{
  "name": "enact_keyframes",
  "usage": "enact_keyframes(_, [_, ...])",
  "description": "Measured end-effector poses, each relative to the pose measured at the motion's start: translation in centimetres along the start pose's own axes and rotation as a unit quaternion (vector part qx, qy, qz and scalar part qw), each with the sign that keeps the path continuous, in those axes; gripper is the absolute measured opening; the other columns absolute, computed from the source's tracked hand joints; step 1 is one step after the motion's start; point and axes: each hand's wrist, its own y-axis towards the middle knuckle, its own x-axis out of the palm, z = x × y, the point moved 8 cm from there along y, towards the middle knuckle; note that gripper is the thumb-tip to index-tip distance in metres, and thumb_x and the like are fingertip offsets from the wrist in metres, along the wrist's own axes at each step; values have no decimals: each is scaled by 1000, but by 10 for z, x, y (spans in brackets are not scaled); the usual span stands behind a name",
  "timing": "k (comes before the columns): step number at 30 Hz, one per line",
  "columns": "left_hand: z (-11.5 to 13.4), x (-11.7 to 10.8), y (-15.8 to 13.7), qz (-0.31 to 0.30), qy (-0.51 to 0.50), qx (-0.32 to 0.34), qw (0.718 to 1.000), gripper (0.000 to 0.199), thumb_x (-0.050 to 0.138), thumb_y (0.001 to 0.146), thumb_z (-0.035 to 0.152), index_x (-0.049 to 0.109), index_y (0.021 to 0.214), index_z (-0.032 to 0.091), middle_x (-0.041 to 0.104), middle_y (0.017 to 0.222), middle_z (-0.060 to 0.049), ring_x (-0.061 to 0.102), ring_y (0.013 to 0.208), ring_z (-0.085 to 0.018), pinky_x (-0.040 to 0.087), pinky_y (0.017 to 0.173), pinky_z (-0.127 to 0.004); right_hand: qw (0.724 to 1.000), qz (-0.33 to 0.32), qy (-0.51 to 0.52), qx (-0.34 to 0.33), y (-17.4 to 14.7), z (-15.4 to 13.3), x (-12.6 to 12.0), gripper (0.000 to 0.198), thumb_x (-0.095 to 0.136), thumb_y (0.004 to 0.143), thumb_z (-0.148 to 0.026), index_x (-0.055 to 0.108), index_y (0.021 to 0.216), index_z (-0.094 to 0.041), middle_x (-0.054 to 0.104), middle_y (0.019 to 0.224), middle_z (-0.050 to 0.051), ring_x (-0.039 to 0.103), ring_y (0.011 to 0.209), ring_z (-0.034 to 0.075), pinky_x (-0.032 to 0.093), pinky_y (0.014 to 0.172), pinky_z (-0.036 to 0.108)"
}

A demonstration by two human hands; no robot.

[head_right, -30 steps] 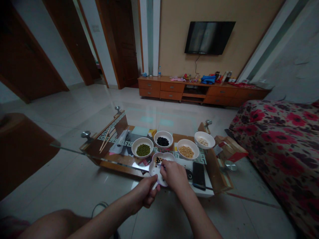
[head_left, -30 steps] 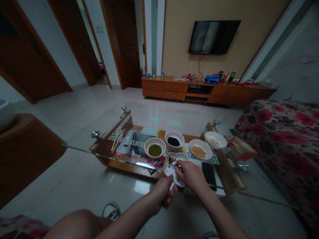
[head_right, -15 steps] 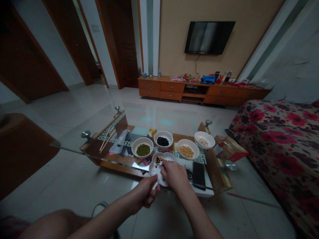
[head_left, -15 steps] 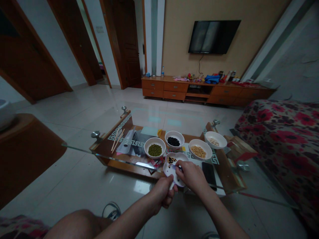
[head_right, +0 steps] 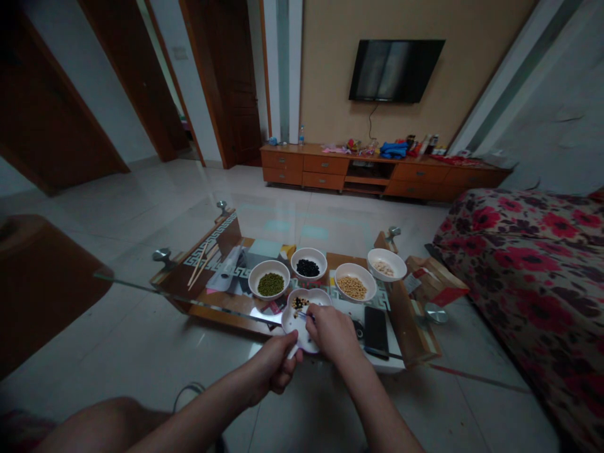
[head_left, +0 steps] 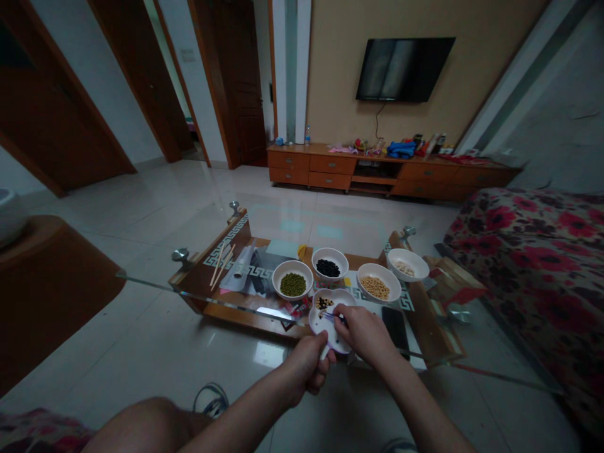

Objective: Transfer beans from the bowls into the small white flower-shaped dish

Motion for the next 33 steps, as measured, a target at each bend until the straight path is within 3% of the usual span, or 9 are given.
enact_keyframes(5, [0, -1, 0, 0, 4, 1, 1000, 49, 20, 93, 54, 47, 70, 21, 26, 42, 9, 13, 29, -6, 5, 40, -22, 999, 41, 25, -25, -1, 0, -7, 25, 41, 91, -33, 64, 99, -26, 71, 94, 4, 65, 86, 19, 38, 66, 25])
enact_keyframes(9, [-1, -2, 2, 3, 6, 1, 1000, 48, 21, 92, 55, 47, 71, 21, 27, 43, 9, 15, 29, -6, 7, 41, -22, 988, 143, 48, -14, -4, 9, -25, 26, 41, 93, -35, 64, 102, -27, 72, 94, 2, 66, 84, 17, 38, 66, 24])
enact_keyframes(14, [0, -1, 0, 0, 6, 5, 1000, 47, 23, 93, 55, 46, 72, 21, 28, 45, 10, 14, 31, -5, 8, 42, -21, 958, 241, -10, 154, -17, 44, -51, 30, 41, 93, -38, 65, 104, -24, 72, 87, 7, 65, 73, 18, 36, 60, 25])
enact_keyframes(17, [1, 0, -1, -7, 4, 10, 1000, 47, 21, 93, 54, 47, 72, 21, 27, 45, 9, 13, 31, -5, 6, 42, -21, 938, 235, -51, 251, -25, 64, -58, 35, 37, 94, -39, 64, 108, -22, 71, 86, 10, 64, 67, 19, 34, 55, 26])
enact_keyframes(20, [0, 0, -1, -8, 2, 4, 1000, 48, 20, 93, 54, 47, 72, 20, 28, 45, 9, 13, 31, -5, 6, 42, -21, 934, 213, -77, 276, -27, 69, -58, 35, 36, 94, -38, 63, 108, -20, 71, 84, 11, 65, 66, 20, 36, 55, 27])
enact_keyframes(27, [1, 0, -2, 5, 10, 4, 1000, 47, 21, 93, 53, 46, 72, 21, 27, 45, 9, 14, 31, -6, 8, 42, -21, 947, 182, -64, 255, -19, 59, -50, 38, 34, 94, -41, 63, 106, -21, 70, 80, 11, 66, 68, 20, 38, 56, 27])
enact_keyframes(33, [2, 0, -4, 12, 9, -1, 1000, 47, 21, 94, 53, 46, 70, 21, 27, 44, 9, 15, 30, -6, 7, 42, -22, 977, 144, 22, 159, -8, 40, -34, 30, 38, 93, -37, 62, 107, -25, 71, 91, 6, 66, 83, 20, 40, 64, 26])
